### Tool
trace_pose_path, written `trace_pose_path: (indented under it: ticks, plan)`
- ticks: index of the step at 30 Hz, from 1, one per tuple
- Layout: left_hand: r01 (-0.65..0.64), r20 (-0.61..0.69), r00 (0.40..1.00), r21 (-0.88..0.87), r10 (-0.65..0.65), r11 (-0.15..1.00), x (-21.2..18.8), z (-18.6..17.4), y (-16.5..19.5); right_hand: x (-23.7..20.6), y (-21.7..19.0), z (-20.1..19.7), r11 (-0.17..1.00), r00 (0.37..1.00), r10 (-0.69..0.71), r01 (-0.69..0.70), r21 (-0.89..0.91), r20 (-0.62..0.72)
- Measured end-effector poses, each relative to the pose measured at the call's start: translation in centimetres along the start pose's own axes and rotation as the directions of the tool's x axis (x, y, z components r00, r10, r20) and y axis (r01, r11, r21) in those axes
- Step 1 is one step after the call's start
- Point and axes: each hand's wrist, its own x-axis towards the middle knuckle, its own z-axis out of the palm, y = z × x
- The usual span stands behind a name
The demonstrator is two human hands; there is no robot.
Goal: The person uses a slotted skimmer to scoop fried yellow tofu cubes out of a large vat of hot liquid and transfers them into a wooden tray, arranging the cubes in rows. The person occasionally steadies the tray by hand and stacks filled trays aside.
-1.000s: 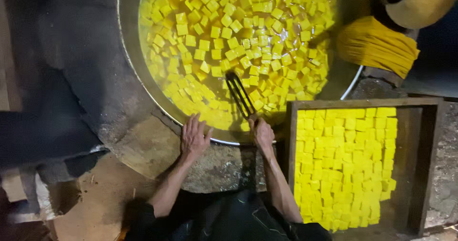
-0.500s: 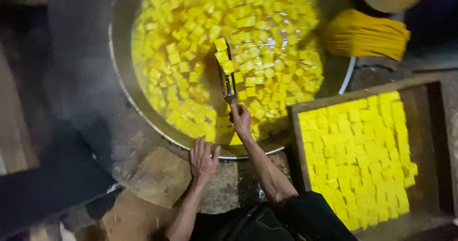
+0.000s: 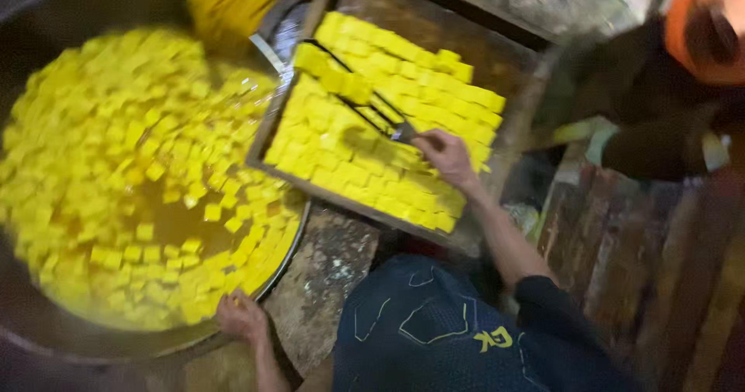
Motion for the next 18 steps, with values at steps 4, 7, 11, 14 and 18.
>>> trace_pose_path:
  ticks: [4,7,11,14,18]
  plan:
    - [-0.052,-0.052,0.998,-0.153,0.044,0.987,1.2,-0.3,3.7,-4.0,5.4,-16.1,0.923,0.976,-0.115,0.035,-0.384,-0.186]
    - [-0.165,-0.126,0.983,-0.249,0.137,0.954,4.0,0.2,9.4,-4.7,8.7,-25.1,0.881,0.968,0.066,-0.171,-0.440,-0.244]
    - [-0.324,-0.143,0.946,-0.449,0.291,0.833,7.2,0.8,20.3,-3.5,11.5,-32.2,0.706,0.980,-0.121,-0.026,-0.708,-0.157]
    - [-0.397,-0.173,0.917,-0.505,0.360,0.767,7.3,2.2,30.6,-1.1,12.7,-34.6,0.448,0.990,-0.134,0.023,-0.894,-0.041]
    - [-0.468,-0.130,0.842,-0.659,0.523,0.589,4.8,4.4,44.6,0.8,13.5,-35.2,0.329,0.943,-0.332,0.139,-0.934,0.023]
